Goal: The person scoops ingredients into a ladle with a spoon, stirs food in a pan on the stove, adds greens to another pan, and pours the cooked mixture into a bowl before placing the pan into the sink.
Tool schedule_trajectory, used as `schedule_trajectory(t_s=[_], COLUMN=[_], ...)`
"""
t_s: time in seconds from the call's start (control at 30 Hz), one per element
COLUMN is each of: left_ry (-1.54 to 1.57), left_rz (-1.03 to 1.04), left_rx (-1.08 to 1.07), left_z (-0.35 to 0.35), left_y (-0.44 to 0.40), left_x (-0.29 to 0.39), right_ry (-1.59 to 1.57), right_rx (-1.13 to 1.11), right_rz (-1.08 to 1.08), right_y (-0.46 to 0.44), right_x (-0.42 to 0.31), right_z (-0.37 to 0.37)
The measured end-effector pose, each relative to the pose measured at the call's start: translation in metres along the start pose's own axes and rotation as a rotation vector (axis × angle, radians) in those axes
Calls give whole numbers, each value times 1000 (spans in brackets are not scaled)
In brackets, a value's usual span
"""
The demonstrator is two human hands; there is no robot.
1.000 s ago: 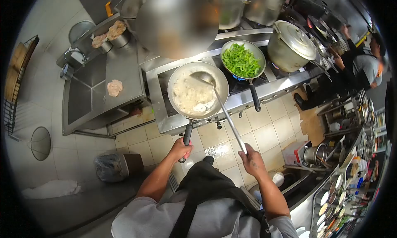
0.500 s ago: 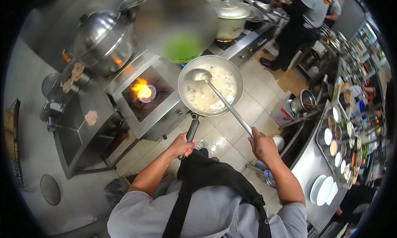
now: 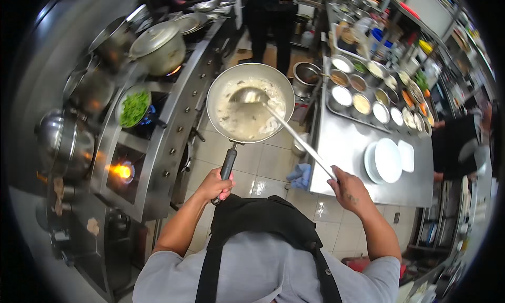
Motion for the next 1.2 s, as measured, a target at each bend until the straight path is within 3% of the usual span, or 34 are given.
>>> schedule_trajectory(t_s=[0.27, 0.63, 1.2], left_ry=[-109, -328, -684], left_rz=[-145, -309, -254], left_rx=[-219, -524, -667], left_z=[111, 231, 321], left_y=[-37, -115, -199], left_x=[13, 21, 6], right_ry=[-10, -305, -517], right_rx=[235, 238, 366], right_rz=[290, 745, 901], right_y=[62, 152, 179], right_x=[91, 135, 164], right_z=[-36, -57, -4])
Point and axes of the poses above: each hand's wrist, its own y-axis away from the middle knuckle, its own z-axis out of the palm, x = y × z, the point moved 5 cm from there along -y, towards the middle knuckle, and after that the axes turned 14 degrees about y, right-handed, at the moved point
